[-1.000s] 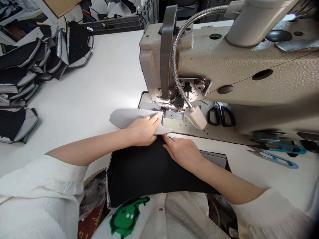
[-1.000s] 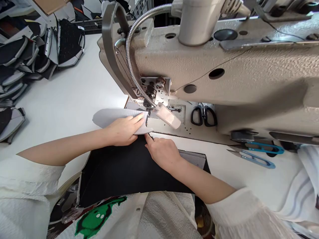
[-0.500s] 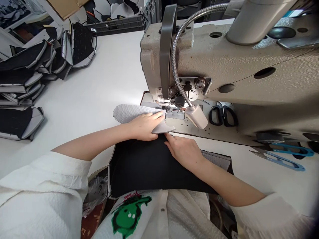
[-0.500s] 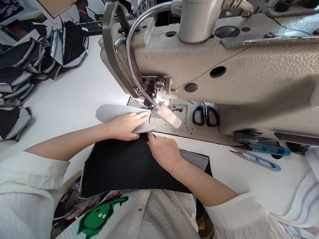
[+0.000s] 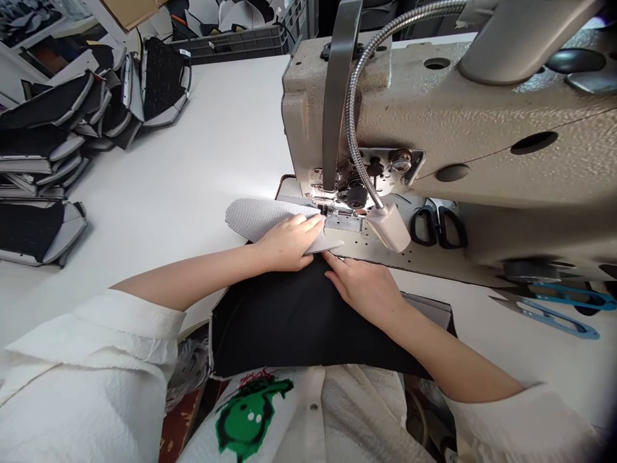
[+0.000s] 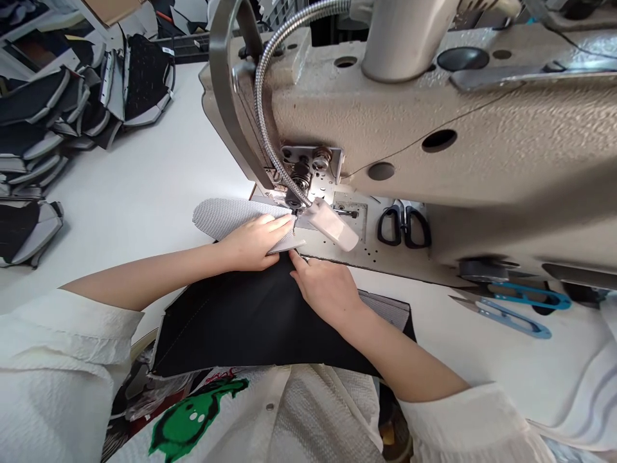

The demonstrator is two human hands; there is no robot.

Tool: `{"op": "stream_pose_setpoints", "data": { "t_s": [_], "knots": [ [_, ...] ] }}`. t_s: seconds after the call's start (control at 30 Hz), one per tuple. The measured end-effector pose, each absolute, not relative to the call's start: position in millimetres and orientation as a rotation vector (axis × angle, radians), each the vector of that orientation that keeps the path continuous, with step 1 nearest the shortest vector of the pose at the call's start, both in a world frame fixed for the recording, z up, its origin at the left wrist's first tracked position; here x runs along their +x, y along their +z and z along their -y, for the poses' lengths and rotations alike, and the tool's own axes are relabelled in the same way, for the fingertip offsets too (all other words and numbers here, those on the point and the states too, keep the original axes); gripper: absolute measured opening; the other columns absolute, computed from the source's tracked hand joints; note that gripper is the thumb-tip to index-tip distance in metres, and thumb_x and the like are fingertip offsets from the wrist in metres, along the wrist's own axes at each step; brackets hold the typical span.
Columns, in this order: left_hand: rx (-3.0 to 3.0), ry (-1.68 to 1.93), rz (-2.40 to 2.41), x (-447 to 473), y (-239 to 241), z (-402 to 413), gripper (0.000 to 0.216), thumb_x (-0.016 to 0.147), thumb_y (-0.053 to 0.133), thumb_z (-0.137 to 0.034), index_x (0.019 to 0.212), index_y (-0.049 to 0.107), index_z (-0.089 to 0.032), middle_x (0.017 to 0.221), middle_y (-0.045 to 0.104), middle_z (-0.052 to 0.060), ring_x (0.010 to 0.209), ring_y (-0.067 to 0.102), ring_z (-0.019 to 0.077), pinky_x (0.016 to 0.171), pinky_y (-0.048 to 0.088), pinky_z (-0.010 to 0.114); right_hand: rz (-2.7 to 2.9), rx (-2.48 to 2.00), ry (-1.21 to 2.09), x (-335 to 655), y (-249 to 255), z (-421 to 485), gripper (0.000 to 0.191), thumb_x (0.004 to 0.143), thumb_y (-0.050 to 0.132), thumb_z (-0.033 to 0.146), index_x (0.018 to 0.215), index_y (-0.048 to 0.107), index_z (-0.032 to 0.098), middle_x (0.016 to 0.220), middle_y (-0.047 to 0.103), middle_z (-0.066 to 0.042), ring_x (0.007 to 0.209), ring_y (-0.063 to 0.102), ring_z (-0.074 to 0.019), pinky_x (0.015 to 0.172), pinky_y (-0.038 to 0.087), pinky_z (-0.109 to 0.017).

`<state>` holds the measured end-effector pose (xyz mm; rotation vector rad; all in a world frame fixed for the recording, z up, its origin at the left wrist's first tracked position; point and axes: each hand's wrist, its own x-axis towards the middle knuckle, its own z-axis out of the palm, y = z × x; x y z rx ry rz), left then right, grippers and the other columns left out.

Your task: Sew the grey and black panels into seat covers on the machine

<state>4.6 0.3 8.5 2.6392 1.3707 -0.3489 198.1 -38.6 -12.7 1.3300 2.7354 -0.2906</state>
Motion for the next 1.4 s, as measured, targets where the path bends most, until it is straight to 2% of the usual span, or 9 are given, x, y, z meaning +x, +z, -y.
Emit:
{"op": "stream_pose_setpoints", "data": {
  "t_s": [0.13, 0.3, 0.4, 0.6, 0.8, 1.03, 1.23, 1.4],
  "knots": [
    [2.715, -0.281, -1.288, -1.2, 3.2, 2.1, 0.062, 0.075, 0.055, -0.025, 0.134, 0.040, -0.009, 0.145, 0.037, 0.015, 0.116, 0.045, 0.0292, 0.096, 0.039, 0.038, -2.738, 1.369, -0.304, 202.0, -14.0, 34.9, 0.034, 0.097, 0.033, 0.039, 0.107, 0.062, 0.022, 0.086, 0.066, -0.005, 0.071, 0.059, -0.0168, 0.051, 0.021, -0.030],
    [2.744, -0.223, -1.229, -15.3, -3.3, 7.1, 0.060, 0.079, 0.052, -0.021, 0.135, 0.038, -0.007, 0.144, 0.037, 0.016, 0.124, 0.040, 0.0281, 0.103, 0.035, 0.037, -2.756, 1.417, -0.291, 205.6, -15.4, 35.2, 0.035, 0.097, 0.033, 0.041, 0.101, 0.063, 0.024, 0.082, 0.063, -0.003, 0.070, 0.057, -0.0161, 0.052, 0.017, -0.028],
    [2.759, -0.238, -1.216, -20.7, -5.5, 11.3, 0.057, 0.081, 0.049, -0.019, 0.136, 0.037, -0.006, 0.143, 0.039, 0.016, 0.127, 0.037, 0.0272, 0.105, 0.033, 0.038, -2.775, 1.364, -0.312, 205.6, -15.2, 35.9, 0.033, 0.097, 0.034, 0.040, 0.101, 0.062, 0.023, 0.082, 0.063, -0.003, 0.072, 0.058, -0.0165, 0.053, 0.019, -0.028],
    [2.769, -0.283, -1.235, -22.5, -5.1, 12.4, 0.066, 0.079, 0.049, -0.019, 0.143, 0.030, -0.015, 0.150, 0.031, 0.010, 0.124, 0.038, 0.0285, 0.101, 0.033, 0.042, -2.784, 1.318, -0.316, 204.3, -14.5, 35.6, 0.031, 0.096, 0.037, 0.039, 0.103, 0.061, 0.021, 0.086, 0.064, -0.004, 0.074, 0.059, -0.0169, 0.055, 0.023, -0.029],
    [2.780, -0.297, -1.231, -19.6, -4.5, 10.3, 0.064, 0.081, 0.046, -0.020, 0.143, 0.031, -0.013, 0.150, 0.031, 0.009, 0.121, 0.037, 0.0275, 0.099, 0.034, 0.041, -2.814, 1.291, -0.295, 205.8, -15.3, 37.7, 0.030, 0.096, 0.037, 0.038, 0.106, 0.060, 0.022, 0.084, 0.064, -0.004, 0.074, 0.060, -0.0173, 0.054, 0.023, -0.029],
    [2.903, -0.290, -1.203, -23.2, -4.0, -18.8, 0.061, 0.080, 0.047, -0.016, 0.140, 0.039, -0.017, 0.141, 0.041, 0.013, 0.122, 0.037, 0.0303, 0.095, 0.036, 0.042, -2.746, 1.357, -0.198, 202.3, -16.1, 20.9, 0.034, 0.097, 0.032, 0.040, 0.111, 0.059, 0.024, 0.084, 0.066, -0.004, 0.069, 0.060, -0.0174, 0.051, 0.018, -0.029],
    [2.983, -0.326, -1.023, -38.4, -4.9, -42.9, 0.060, 0.081, 0.046, -0.009, 0.137, 0.044, -0.029, 0.129, 0.051, 0.009, 0.118, 0.042, 0.0272, 0.094, 0.036, 0.039, -2.676, 1.358, -0.224, 193.9, -10.1, 10.3, 0.035, 0.096, 0.033, 0.040, 0.112, 0.059, 0.022, 0.090, 0.067, -0.007, 0.074, 0.062, -0.0186, 0.051, 0.023, -0.028],
    [3.078, -0.212, -0.975, -47.0, -12.5, -65.4, 0.052, 0.083, 0.051, -0.014, 0.131, 0.051, -0.033, 0.125, 0.057, 0.006, 0.112, 0.050, 0.0244, 0.092, 0.038, 0.036, -2.621, 1.368, -0.341, 191.4, -5.8, 1.5, 0.037, 0.095, 0.035, 0.041, 0.118, 0.057, 0.023, 0.094, 0.066, -0.008, 0.078, 0.063, -0.0194, 0.052, 0.031, -0.027]
  ]
}}
